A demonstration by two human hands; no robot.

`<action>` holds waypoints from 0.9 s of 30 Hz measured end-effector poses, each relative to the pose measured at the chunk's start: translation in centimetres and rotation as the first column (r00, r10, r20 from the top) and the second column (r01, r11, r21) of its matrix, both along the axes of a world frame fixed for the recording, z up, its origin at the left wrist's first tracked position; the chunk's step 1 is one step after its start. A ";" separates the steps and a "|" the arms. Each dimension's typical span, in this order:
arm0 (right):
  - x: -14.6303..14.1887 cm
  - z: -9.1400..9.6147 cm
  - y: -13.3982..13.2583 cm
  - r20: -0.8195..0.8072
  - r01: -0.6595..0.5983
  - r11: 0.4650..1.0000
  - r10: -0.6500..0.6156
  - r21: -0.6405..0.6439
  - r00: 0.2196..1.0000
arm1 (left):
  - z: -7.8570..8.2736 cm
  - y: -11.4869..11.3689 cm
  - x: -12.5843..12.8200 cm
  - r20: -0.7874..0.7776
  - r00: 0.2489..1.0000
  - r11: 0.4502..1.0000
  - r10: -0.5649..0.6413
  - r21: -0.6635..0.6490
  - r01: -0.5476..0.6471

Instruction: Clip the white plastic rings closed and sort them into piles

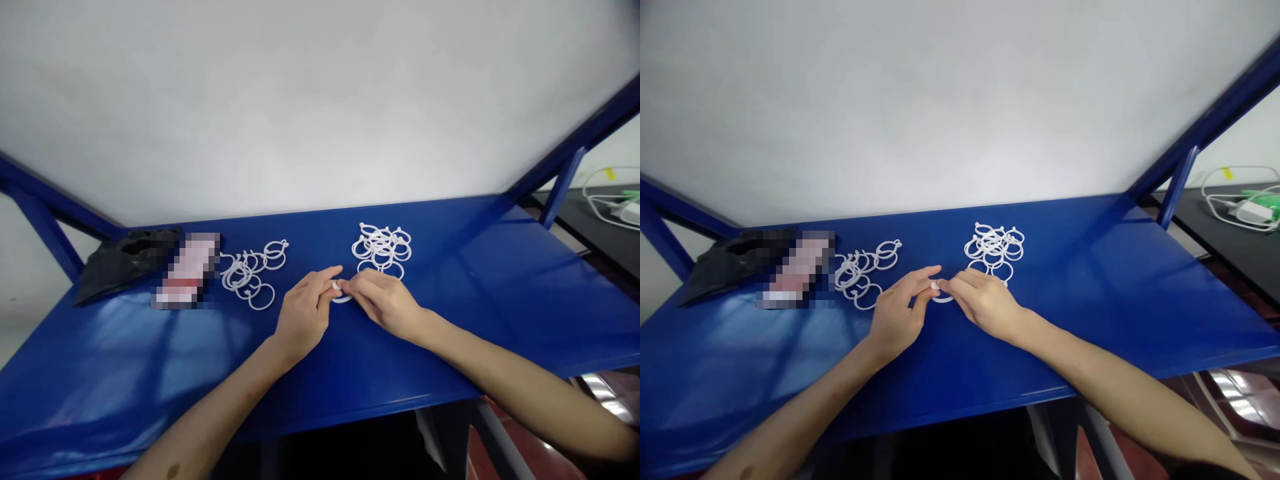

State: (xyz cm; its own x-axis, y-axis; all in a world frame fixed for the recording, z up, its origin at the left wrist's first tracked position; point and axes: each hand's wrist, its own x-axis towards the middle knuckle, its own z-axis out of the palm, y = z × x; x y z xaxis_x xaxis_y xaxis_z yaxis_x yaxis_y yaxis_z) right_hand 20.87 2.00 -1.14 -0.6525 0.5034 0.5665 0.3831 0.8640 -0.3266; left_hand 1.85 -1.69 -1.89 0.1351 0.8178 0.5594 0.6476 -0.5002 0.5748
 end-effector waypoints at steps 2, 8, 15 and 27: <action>0.2 0.2 0.4 0.016 0.044 0.998 -0.045 0.048 0.999 | 0.2 0.5 -0.4 -0.077 0.997 1.000 -0.027 0.013 0.029; 2.0 0.4 3.3 0.009 0.404 0.900 -0.411 0.166 0.912 | 0.4 3.4 -3.9 -0.334 0.918 0.976 0.215 0.039 -0.214; 3.7 -0.2 6.1 -0.006 0.596 0.799 -0.597 0.088 0.802 | -0.6 5.1 -7.0 -0.631 0.704 0.882 0.326 -0.066 -0.467; 3.4 -0.2 5.8 0.013 0.566 0.817 -0.571 0.114 0.821 | -0.1 5.0 -7.2 -0.631 0.691 0.885 0.354 -0.012 -0.465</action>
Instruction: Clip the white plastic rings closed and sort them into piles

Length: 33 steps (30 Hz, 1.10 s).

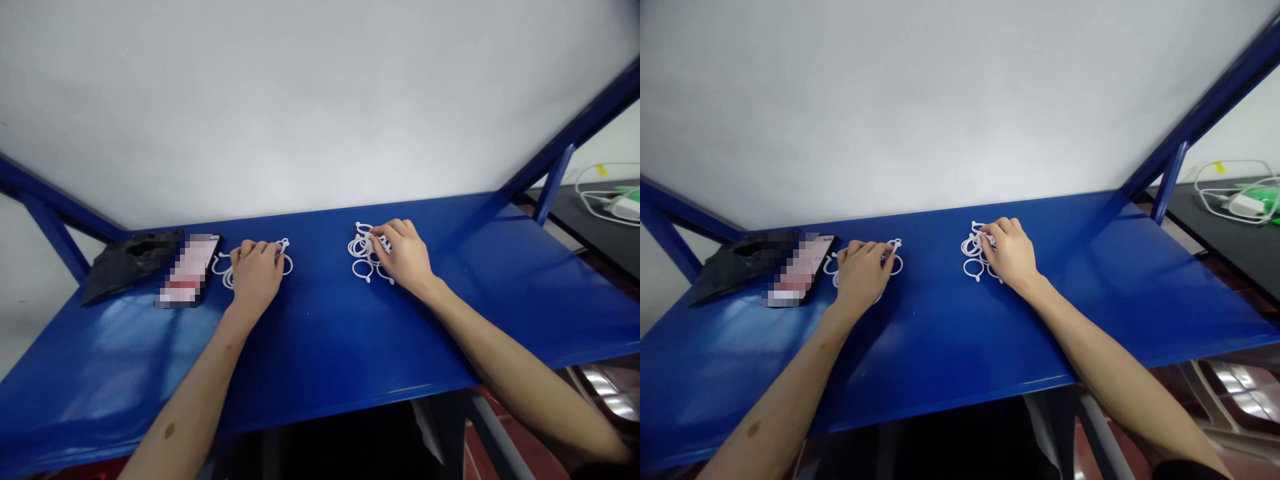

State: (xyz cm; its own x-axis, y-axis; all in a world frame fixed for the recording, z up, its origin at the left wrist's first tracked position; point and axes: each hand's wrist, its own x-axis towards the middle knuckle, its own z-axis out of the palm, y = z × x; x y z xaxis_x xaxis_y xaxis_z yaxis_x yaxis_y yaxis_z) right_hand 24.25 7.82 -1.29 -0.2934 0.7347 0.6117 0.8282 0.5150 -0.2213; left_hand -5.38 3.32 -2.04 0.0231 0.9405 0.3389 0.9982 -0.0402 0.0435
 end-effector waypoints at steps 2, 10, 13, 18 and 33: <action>-0.2 0.2 -0.3 -0.004 -0.044 0.999 0.044 0.026 0.999 | 0.4 -0.2 0.2 0.011 1.000 1.000 0.003 0.026 -0.003; -1.7 0.8 -2.5 0.006 -0.299 0.953 0.299 0.058 0.954 | 1.1 -0.4 0.9 0.150 0.989 0.999 0.008 0.032 -0.013; -2.3 0.6 -3.2 0.031 -0.384 0.923 0.383 0.033 0.923 | 1.2 -0.7 1.4 0.157 0.987 1.000 -0.017 0.015 0.015; -2.6 0.3 -3.8 0.043 -0.424 0.905 0.425 -0.039 0.904 | 1.5 -1.1 2.1 0.165 0.986 1.000 -0.013 0.030 0.008; -3.1 0.6 -4.5 0.024 -0.466 0.879 0.470 -0.099 0.882 | 3.0 -1.9 2.9 0.603 0.786 0.985 -0.136 0.001 0.170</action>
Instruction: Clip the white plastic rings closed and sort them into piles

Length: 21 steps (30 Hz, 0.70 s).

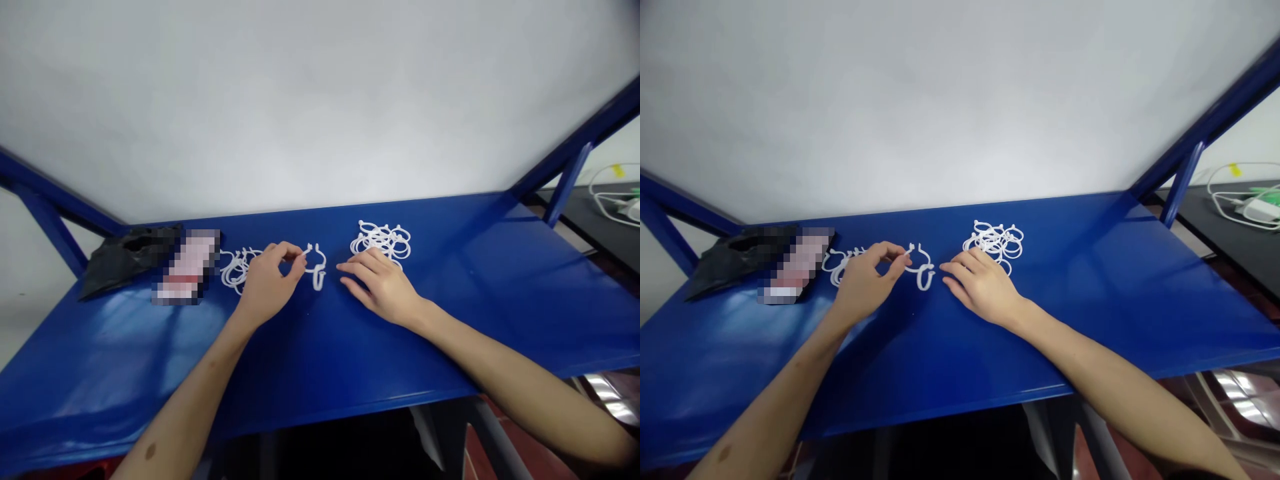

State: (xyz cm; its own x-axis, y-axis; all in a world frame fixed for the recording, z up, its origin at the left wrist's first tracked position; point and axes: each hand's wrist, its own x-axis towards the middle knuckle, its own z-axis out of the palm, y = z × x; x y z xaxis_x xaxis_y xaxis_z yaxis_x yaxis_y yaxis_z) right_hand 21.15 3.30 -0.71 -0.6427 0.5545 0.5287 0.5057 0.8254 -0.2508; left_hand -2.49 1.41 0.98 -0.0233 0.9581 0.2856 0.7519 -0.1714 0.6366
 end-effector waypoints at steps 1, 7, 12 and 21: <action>0.0 0.0 -0.1 -0.008 0.000 1.000 0.000 -0.007 1.000 | 0.1 -0.1 0.0 0.064 0.997 0.998 -0.043 -0.053 0.046; -0.4 -0.2 -0.5 -0.115 0.006 0.993 -0.020 -0.116 0.993 | -0.1 -0.5 0.7 0.275 0.940 0.945 -0.200 -0.199 0.259; -0.4 -1.0 -0.5 -0.220 -0.005 0.986 -0.032 -0.167 0.975 | -0.6 -0.8 1.4 0.219 0.935 0.937 -0.280 -0.148 0.315; -0.1 -0.9 0.0 -0.202 -0.013 0.989 -0.017 -0.146 0.979 | -1.9 -0.8 1.7 -0.100 0.883 0.889 -0.459 -0.051 0.456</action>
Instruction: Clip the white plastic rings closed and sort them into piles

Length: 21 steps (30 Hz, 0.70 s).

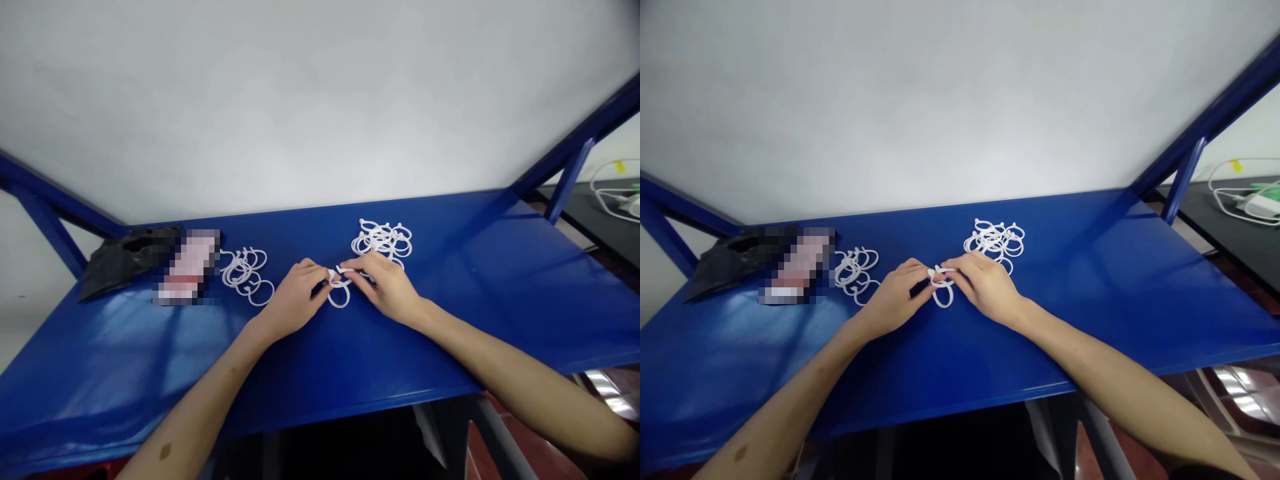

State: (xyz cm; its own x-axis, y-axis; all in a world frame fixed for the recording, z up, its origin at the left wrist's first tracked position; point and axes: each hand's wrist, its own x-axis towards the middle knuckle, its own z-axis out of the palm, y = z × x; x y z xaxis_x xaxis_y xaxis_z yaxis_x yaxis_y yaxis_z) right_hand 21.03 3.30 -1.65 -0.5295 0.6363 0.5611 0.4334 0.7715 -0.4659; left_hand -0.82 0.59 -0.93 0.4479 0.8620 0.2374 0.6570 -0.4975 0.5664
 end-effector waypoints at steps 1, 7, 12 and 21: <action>0.1 0.0 0.1 0.005 0.001 1.000 -0.001 0.018 1.000 | 0.0 0.1 -0.1 -0.001 1.000 1.000 0.026 0.015 -0.026; 0.3 0.1 0.3 0.095 0.021 0.998 -0.027 0.067 0.995 | 0.4 0.5 -0.6 0.004 0.993 0.989 0.120 0.086 -0.120; 0.4 0.0 0.3 0.151 -0.003 0.992 -0.016 0.123 0.988 | 0.3 0.7 -0.8 -0.016 0.986 0.982 0.165 0.098 -0.163; 0.3 0.5 0.0 0.192 0.069 0.986 -0.098 0.149 0.976 | 0.0 0.7 -1.2 -0.177 0.961 0.966 0.212 0.187 -0.178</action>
